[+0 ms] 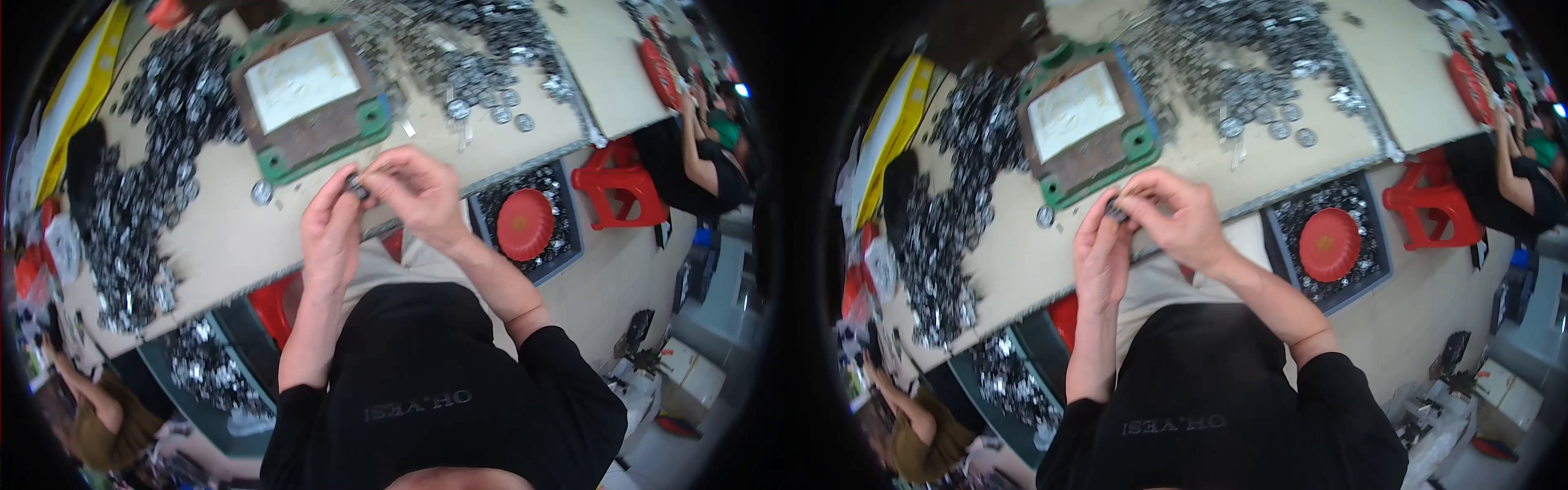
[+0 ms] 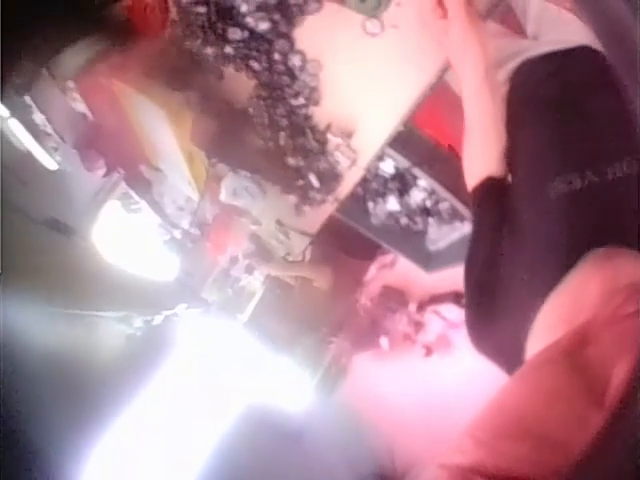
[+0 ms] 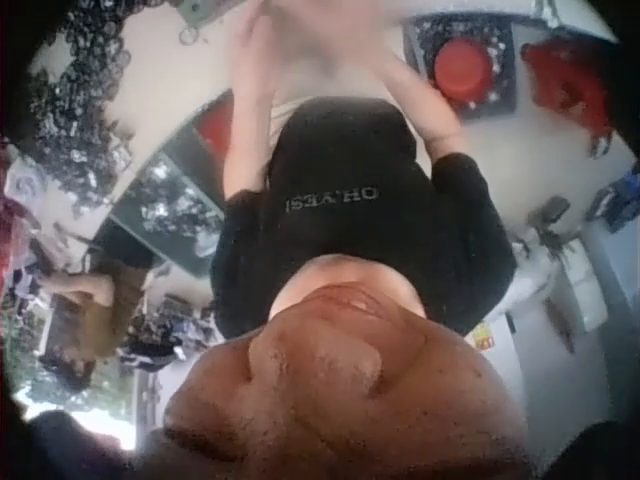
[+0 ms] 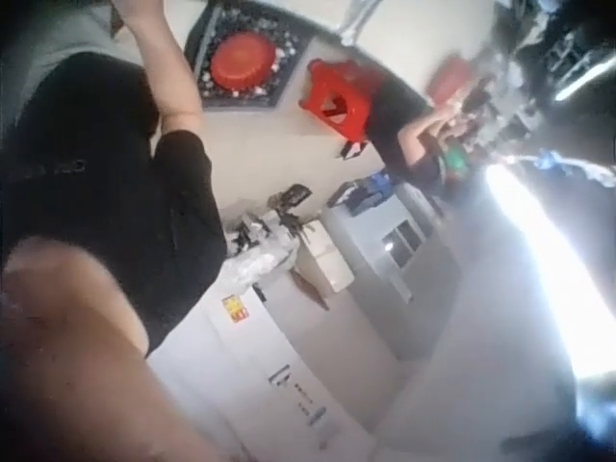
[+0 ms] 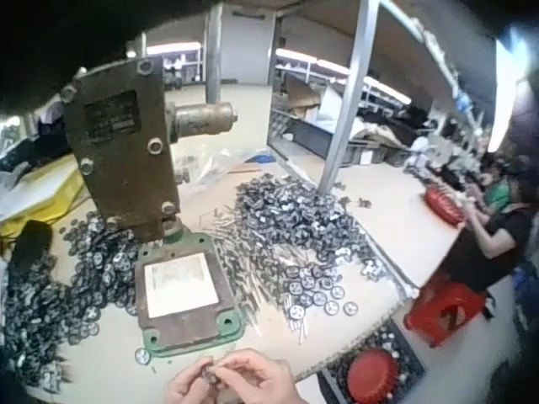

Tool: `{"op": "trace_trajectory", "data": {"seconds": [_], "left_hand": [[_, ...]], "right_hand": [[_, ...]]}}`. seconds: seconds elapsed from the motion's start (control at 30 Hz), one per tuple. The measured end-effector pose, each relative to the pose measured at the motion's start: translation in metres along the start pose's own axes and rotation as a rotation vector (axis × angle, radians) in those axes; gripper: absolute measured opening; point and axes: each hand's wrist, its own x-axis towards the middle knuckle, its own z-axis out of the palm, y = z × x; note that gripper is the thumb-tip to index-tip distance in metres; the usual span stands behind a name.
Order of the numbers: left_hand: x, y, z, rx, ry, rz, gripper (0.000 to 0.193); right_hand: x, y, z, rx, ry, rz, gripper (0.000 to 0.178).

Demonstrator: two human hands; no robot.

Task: The person assembles small plastic and metal components using a manual press.

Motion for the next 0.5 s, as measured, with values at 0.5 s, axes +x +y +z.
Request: {"op": "trace_trajectory", "data": {"seconds": [0.5], "left_hand": [[0.003, 0.009, -0.004, 0.006, -0.042, -0.126, 0.034]], "right_hand": [[0.213, -0.038, -0.131, -1.678, -0.051, -1.156, 0.021]]}}
